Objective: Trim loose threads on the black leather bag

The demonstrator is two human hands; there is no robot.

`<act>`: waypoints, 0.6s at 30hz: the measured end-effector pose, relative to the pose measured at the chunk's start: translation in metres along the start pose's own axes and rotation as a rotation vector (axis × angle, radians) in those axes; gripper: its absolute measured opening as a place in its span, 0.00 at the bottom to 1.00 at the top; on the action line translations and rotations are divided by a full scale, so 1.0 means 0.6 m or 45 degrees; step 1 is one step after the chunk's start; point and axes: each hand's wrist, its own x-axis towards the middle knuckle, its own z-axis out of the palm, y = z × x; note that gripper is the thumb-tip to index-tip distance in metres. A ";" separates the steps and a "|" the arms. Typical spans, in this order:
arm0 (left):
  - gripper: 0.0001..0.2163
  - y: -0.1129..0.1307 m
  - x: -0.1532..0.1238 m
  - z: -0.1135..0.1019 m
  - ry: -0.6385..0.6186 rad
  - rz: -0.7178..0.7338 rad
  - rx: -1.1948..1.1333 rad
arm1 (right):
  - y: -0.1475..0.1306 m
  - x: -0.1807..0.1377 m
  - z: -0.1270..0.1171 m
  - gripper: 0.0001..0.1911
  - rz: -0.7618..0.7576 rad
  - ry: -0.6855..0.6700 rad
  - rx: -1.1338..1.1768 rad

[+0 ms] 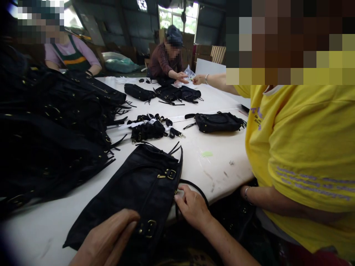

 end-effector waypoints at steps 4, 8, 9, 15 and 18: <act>0.16 -0.025 0.130 0.019 -0.112 0.122 0.374 | -0.007 0.010 -0.003 0.15 0.011 -0.135 0.009; 0.20 -0.076 0.217 0.063 -0.223 0.111 0.455 | -0.009 0.018 -0.001 0.09 -0.019 -0.136 -0.154; 0.20 -0.087 0.226 0.074 -0.226 0.103 0.450 | -0.009 0.019 -0.001 0.08 -0.036 -0.158 -0.189; 0.20 -0.119 0.232 0.096 -0.228 0.049 0.416 | -0.029 0.009 0.005 0.10 -0.068 -0.159 -0.621; 0.20 -0.120 0.231 0.095 -0.227 0.031 0.389 | -0.046 -0.004 0.016 0.10 -0.054 -0.146 -0.791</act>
